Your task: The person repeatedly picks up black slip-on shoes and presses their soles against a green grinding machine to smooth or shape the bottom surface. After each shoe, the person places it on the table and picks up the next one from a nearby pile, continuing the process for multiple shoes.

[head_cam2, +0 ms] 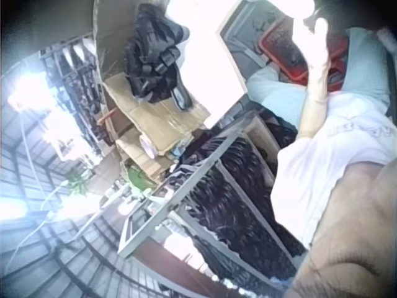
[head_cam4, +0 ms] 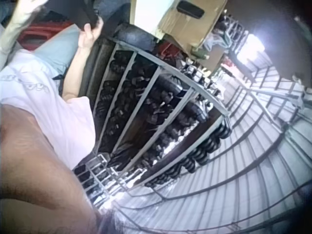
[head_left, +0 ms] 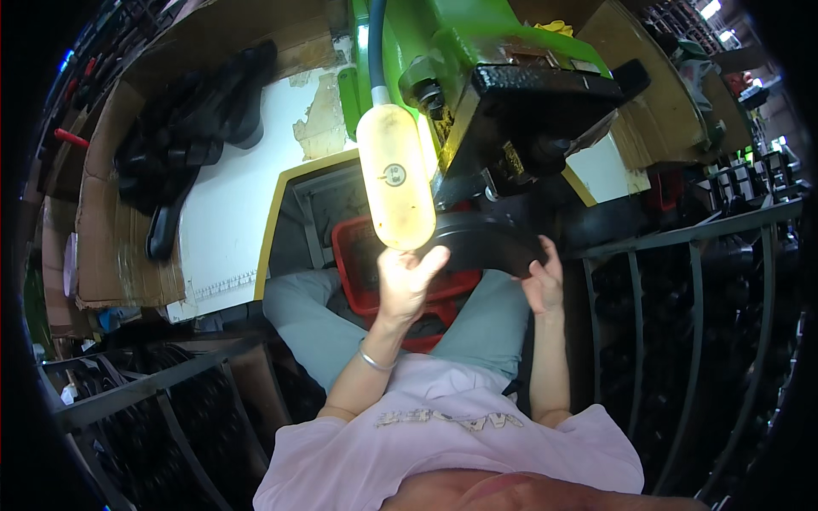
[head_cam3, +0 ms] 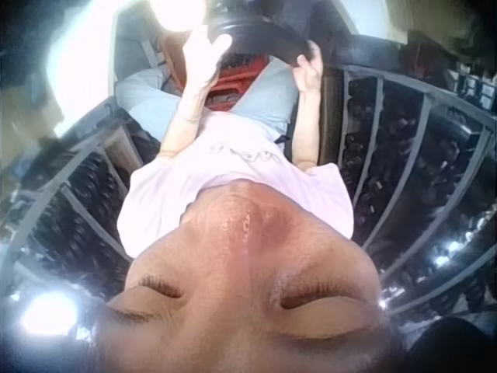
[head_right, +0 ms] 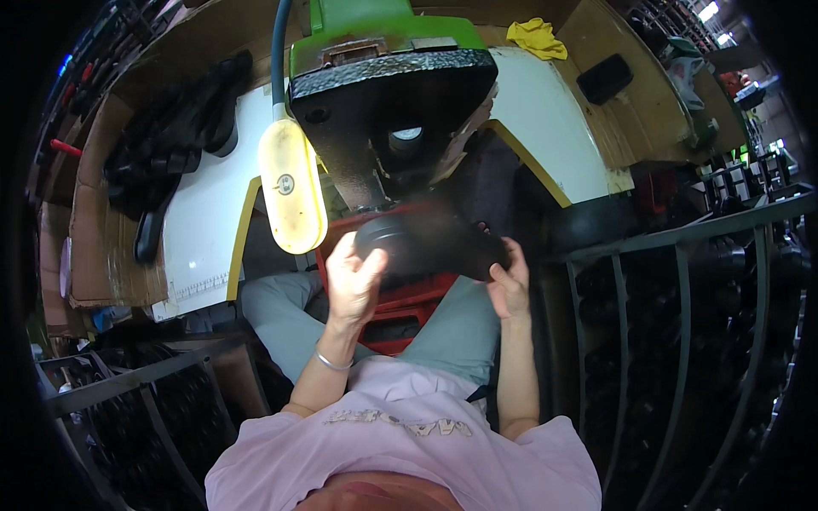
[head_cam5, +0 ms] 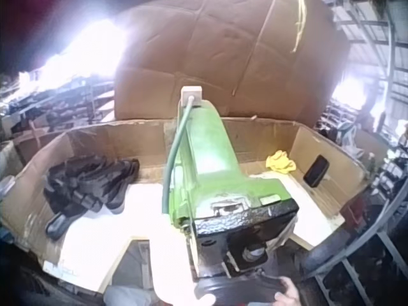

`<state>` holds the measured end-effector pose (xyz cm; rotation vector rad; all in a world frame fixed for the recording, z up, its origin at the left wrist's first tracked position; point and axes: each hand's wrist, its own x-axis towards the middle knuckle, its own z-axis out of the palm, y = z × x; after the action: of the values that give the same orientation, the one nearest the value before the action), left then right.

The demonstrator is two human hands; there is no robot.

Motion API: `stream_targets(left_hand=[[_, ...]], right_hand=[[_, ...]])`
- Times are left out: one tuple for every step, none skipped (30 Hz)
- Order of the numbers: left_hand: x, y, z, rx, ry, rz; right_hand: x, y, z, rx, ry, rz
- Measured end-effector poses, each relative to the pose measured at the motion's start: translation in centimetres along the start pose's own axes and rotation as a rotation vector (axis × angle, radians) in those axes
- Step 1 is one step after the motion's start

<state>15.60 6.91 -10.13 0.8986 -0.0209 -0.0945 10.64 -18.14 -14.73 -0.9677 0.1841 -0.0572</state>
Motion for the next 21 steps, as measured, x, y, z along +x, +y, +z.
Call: stream_targets(left_hand=[[0.1, -0.9, 0.1, 0.076, -0.057, 0.027], [0.3, -0.9, 1.3, 0.069, -0.049, 0.037], [0.5, -0.8, 1.9, 0.093, -0.063, 0.017], [0.7, -0.6, 2.2, 0.121, -0.065, 0.004], [1.0, -0.7, 2.5, 0.147, -0.075, -0.012], [1.5, -0.9, 2.5, 0.247, -0.049, 0.05], [1.8, -0.7, 2.6, 0.324, -0.04, 0.047], [2.1, -0.2, 2.6, 0.4, -0.03, 0.045], [2.4, 0.4, 2.9, 0.41, -0.021, 0.077], [2.7, 1.0, 3.1, 0.421, -0.013, 0.11], [2.9, 0.6, 2.5, 0.361, -0.02, 0.134], [2.8, 1.2, 2.7, 0.373, -0.004, 0.143], [2.7, 1.4, 2.7, 0.365, 0.007, 0.142], [2.6, 1.6, 2.7, 0.357, 0.017, 0.143], [2.4, 1.3, 2.1, 0.329, 0.025, 0.133], [2.1, 1.0, 1.5, 0.303, 0.047, 0.129], [1.8, 0.9, 1.0, 0.277, 0.071, 0.127], [1.3, 0.8, 0.5, 0.251, 0.108, 0.128], [1.0, 0.9, 0.0, 0.23, 0.143, 0.126], [0.8, 1.2, -0.3, 0.183, 0.135, 0.156], [0.7, 1.3, -1.2, 0.192, 0.089, 0.126]], right_hand=[[-0.5, 1.7, 0.1, 0.09, 0.019, 0.039], [-1.5, 3.3, -0.6, 0.193, 0.024, 0.191], [-2.1, 5.2, -1.1, 0.283, -0.014, 0.259], [-2.9, 6.3, 0.4, 0.297, -0.045, 0.297], [-3.5, 6.9, 1.4, 0.297, -0.107, 0.324], [-4.0, 7.5, 2.3, 0.3, -0.173, 0.354], [-4.3, 8.2, 3.0, 0.311, -0.178, 0.373], [-4.6, 8.8, 3.7, 0.322, -0.184, 0.392], [-4.8, 9.3, 4.2, 0.333, -0.191, 0.412], [-5.1, 9.8, 4.6, 0.322, -0.217, 0.426], [-5.5, 10.3, 4.9, 0.31, -0.243, 0.441], [-5.7, 10.5, 5.2, 0.296, -0.27, 0.457], [-6.0, 10.5, 5.4, 0.29, -0.263, 0.458], [-6.4, 10.4, 5.5, 0.284, -0.257, 0.458], [-6.8, 10.3, 5.7, 0.278, -0.25, 0.462], [-7.0, 10.4, 5.1, 0.258, -0.222, 0.476], [-7.0, 10.0, 4.4, 0.223, -0.174, 0.445], [-7.0, 9.4, 3.6, 0.187, -0.121, 0.413], [-7.0, 8.6, 3.0, 0.157, -0.066, 0.38], [-6.8, 7.4, 2.1, 0.162, 0.038, 0.31], [-6.2, 5.8, 1.7, 0.17, 0.138, 0.243]])
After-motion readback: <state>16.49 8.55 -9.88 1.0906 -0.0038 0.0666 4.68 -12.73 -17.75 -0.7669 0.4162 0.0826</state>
